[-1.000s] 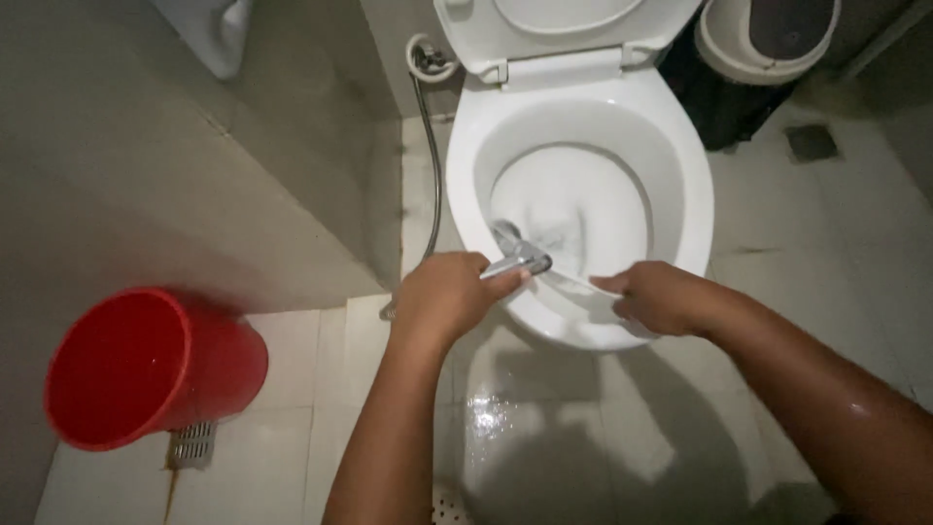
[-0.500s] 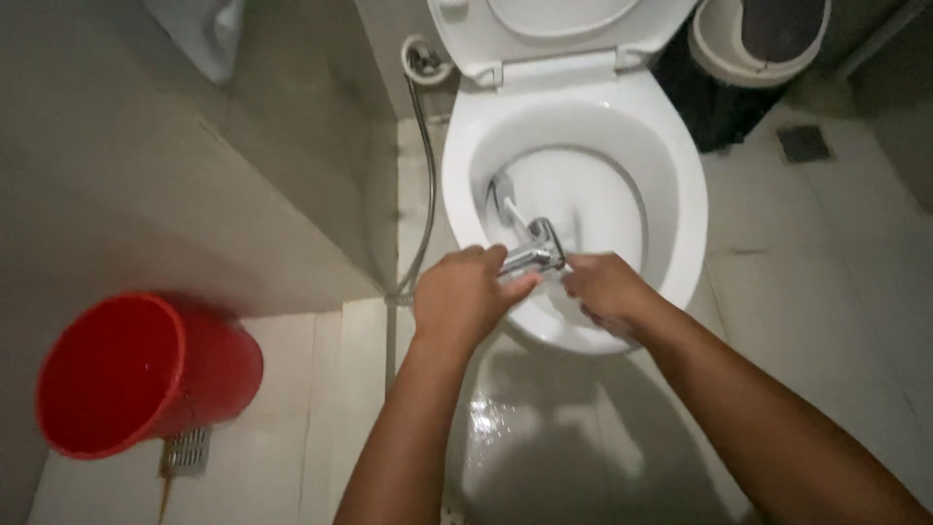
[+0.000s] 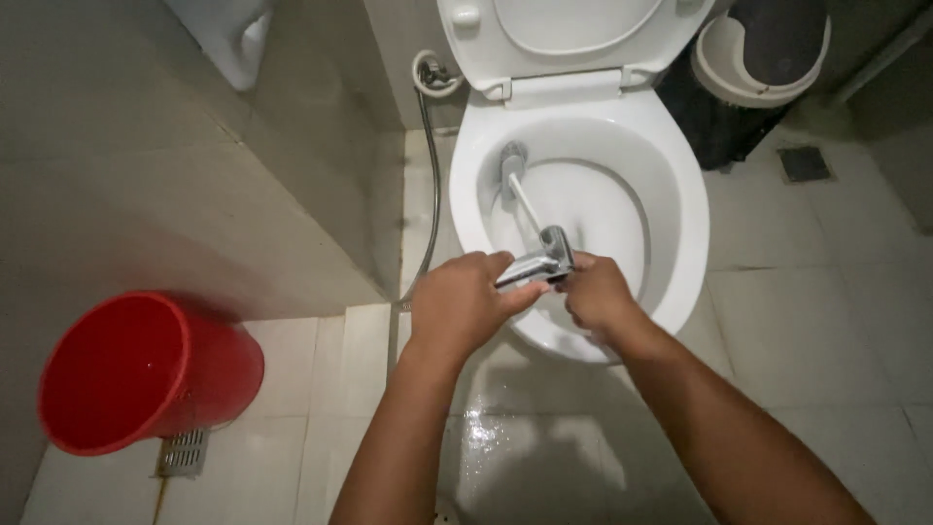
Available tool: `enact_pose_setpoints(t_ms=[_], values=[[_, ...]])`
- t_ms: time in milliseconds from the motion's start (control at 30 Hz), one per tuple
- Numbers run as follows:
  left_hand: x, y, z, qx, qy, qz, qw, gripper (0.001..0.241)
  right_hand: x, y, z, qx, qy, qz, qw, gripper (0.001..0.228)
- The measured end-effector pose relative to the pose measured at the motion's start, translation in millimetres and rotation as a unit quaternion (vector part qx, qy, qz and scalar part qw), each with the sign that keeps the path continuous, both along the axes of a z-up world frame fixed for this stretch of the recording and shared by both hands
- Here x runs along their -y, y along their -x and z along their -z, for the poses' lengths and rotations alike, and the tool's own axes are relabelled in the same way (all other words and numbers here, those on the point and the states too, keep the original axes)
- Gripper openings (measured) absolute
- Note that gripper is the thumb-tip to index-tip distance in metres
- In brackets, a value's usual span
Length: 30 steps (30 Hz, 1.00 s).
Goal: The person scrubs the inside of a white toilet bowl using a toilet brush and a handheld bidet sprayer. They rinse the brush and the bowl with water from the sprayer, then place the brush back in its holder and close the toilet lid.
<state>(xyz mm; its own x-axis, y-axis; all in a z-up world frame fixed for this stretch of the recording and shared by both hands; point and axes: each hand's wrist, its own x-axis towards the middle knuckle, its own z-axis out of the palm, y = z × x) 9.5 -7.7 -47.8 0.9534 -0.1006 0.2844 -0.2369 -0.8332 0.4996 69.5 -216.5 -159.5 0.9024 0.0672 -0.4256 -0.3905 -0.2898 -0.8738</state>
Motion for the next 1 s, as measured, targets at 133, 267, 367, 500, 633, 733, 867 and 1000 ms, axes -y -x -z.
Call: enact_pose_setpoints(t_ms=[133,267,367,500,633,733,867,1000], values=[[0,4,-20,-0.075,-0.040,-0.004,0.996,0.050,-13,33,-18,-0.028,-0.047,0.040,0.998,0.028],[-8,8,-17,-0.036,-0.003,-0.001,0.999,0.053,0,62,-86,-0.045,0.108,-0.091,0.989,0.055],[-6,5,-33,-0.092,-0.017,-0.008,0.996,0.051,5,57,-114,-0.097,0.105,-0.064,0.988,0.054],[3,-1,-33,-0.147,-0.030,-0.004,0.989,0.052,1,13,-42,-0.030,0.055,-0.016,0.998,0.028],[7,0,-51,-0.190,-0.033,-0.002,0.981,0.053,-20,-13,15,0.073,-0.006,0.028,0.997,0.035],[4,5,-48,-0.139,0.000,0.003,0.990,0.057,-34,2,29,0.439,-0.131,-0.051,0.888,0.055],[-3,7,-48,-0.136,-0.007,0.003,0.991,0.056,-27,48,-41,0.004,0.033,-0.055,0.998,0.031],[0,7,-52,-0.191,-0.017,-0.018,0.981,0.055,-21,55,-68,-0.078,0.004,-0.034,0.996,0.023]])
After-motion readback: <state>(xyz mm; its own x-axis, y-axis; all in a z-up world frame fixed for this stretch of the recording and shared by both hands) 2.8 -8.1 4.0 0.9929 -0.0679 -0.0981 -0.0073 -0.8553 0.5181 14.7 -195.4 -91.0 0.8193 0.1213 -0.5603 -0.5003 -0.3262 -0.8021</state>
